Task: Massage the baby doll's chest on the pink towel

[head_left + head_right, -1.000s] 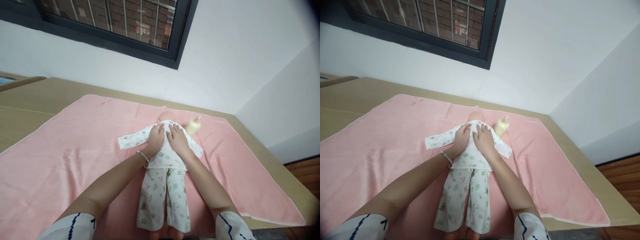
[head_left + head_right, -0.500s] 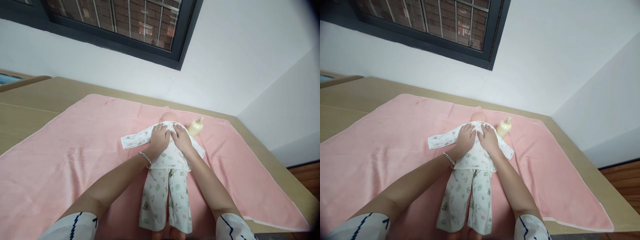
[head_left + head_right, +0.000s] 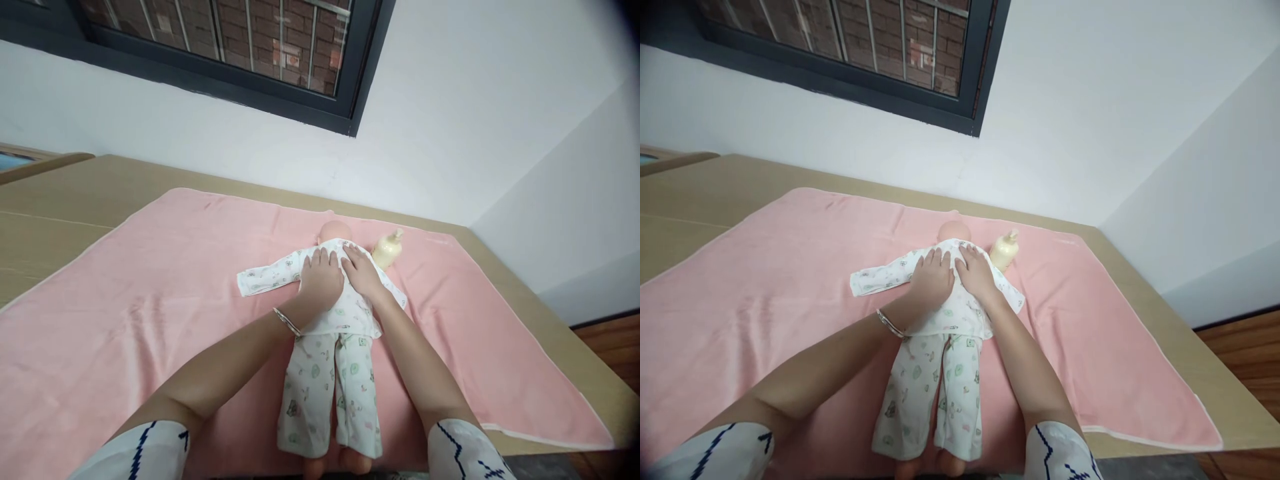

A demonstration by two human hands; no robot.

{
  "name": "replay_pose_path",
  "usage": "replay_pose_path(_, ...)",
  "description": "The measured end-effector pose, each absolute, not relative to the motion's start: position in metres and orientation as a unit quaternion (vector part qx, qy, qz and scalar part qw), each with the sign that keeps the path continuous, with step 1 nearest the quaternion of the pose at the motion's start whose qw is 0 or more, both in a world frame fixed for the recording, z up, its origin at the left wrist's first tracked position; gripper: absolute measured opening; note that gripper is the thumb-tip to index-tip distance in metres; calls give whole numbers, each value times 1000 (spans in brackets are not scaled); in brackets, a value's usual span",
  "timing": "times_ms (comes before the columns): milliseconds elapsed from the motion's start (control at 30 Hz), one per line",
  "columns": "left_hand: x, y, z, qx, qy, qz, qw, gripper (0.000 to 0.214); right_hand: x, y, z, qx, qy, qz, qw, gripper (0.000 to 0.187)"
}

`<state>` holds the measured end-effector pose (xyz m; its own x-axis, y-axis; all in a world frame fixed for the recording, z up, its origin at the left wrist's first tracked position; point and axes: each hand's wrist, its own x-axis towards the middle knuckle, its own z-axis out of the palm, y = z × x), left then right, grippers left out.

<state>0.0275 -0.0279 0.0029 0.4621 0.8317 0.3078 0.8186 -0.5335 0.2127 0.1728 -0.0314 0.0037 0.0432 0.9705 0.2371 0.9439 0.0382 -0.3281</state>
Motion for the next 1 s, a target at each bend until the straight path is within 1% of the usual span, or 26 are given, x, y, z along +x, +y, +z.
replay_pose_path(67, 28, -29, 3, 864, 466, 192, 19, 52, 173, -31, 2, -701, -683, 23, 204, 52)
replay_pose_path(233, 17, 12, -4, 862, 446, 226, 82, 46, 132, -57, 6, -728, -667, -81, 137, 53)
replay_pose_path(300, 14, 23, -6, 858, 450, 233, 88, 45, 122, -64, 8, -726, -669, -101, 124, 52)
replay_pose_path(367, 15, 20, -6, 852, 463, 233, 79, 46, 125, -63, 10, -721, -676, -86, 130, 51)
replay_pose_path(467, 20, -1, -4, 846, 481, 224, 47, 49, 152, -48, 10, -706, -690, -13, 161, 52)
replay_pose_path(567, 23, -16, -2, 859, 466, 211, 27, 49, 176, -32, 8, -687, -700, 46, 189, 56)
replay_pose_path(667, 22, -7, -4, 862, 451, 224, 52, 48, 170, -34, 6, -697, -693, 26, 184, 55)
replay_pose_path(833, 14, 26, -7, 861, 441, 231, 107, 42, 125, -65, 13, -717, -685, -55, 120, 56)
replay_pose_path(900, 14, 27, -6, 861, 443, 231, 98, 42, 121, -70, 17, -705, -699, -56, 111, 54)
replay_pose_path(1000, 17, 12, -3, 859, 461, 215, 54, 48, 136, -61, 18, -698, -704, -8, 134, 52)
